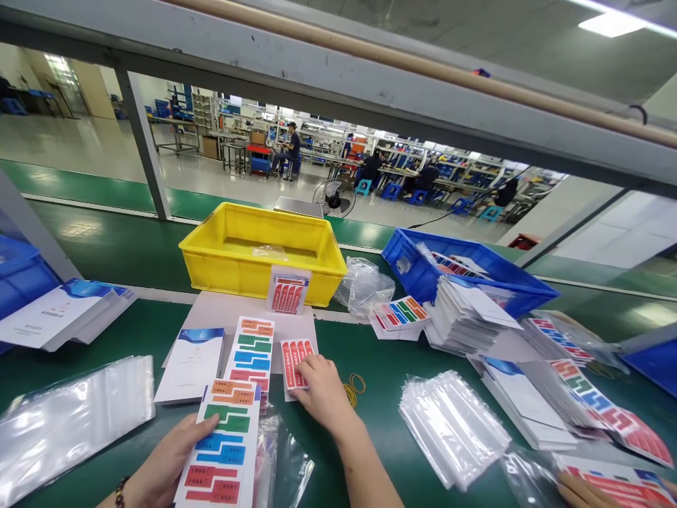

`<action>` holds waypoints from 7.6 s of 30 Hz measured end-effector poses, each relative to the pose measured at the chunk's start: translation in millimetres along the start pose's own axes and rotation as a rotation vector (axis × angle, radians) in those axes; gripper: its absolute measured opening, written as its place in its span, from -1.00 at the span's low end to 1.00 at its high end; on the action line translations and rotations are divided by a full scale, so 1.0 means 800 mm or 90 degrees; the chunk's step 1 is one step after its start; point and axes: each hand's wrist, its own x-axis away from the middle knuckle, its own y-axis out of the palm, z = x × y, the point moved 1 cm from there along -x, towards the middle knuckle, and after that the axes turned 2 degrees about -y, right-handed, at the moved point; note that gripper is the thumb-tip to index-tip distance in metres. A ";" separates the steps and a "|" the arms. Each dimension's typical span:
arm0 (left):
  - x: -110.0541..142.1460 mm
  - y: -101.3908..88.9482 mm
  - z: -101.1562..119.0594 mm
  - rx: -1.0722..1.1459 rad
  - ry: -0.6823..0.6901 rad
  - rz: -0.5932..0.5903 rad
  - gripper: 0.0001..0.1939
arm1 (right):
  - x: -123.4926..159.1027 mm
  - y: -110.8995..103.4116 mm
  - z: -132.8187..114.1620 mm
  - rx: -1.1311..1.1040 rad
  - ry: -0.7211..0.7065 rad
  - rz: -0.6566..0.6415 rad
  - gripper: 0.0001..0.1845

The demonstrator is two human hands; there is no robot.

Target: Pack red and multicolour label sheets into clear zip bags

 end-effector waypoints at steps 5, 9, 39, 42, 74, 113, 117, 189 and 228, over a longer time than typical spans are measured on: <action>-0.003 -0.003 -0.005 0.002 0.032 -0.008 -0.57 | 0.001 0.004 0.018 -0.049 -0.044 0.043 -0.79; -0.004 -0.001 -0.007 0.007 0.061 -0.036 -0.59 | 0.010 -0.005 0.006 -0.042 -0.088 0.282 -0.64; -0.001 -0.018 0.005 -0.756 0.479 0.022 -0.87 | 0.007 0.027 -0.043 -1.050 0.373 0.321 -0.66; 0.001 -0.011 0.001 -0.855 0.500 -0.130 -0.83 | 0.007 0.027 -0.047 -1.059 0.367 0.298 -0.67; -0.013 -0.017 -0.017 -0.525 0.478 -0.011 -0.87 | 0.023 0.018 -0.081 -0.647 -0.009 -0.220 -0.83; 0.006 -0.007 -0.009 -0.678 0.595 0.107 -0.87 | 0.025 0.035 -0.098 -0.461 -0.099 0.018 -0.86; 0.041 -0.014 0.006 -0.794 0.715 0.250 -0.85 | 0.028 0.035 -0.084 -0.369 -0.130 0.218 -0.87; 0.061 -0.002 0.026 -1.139 0.677 0.002 -0.88 | 0.030 0.025 -0.124 -0.395 -0.223 0.011 -0.79; 0.029 -0.078 0.006 0.018 0.085 -0.036 -0.45 | -0.045 0.005 -0.083 -0.058 -0.113 0.049 -0.79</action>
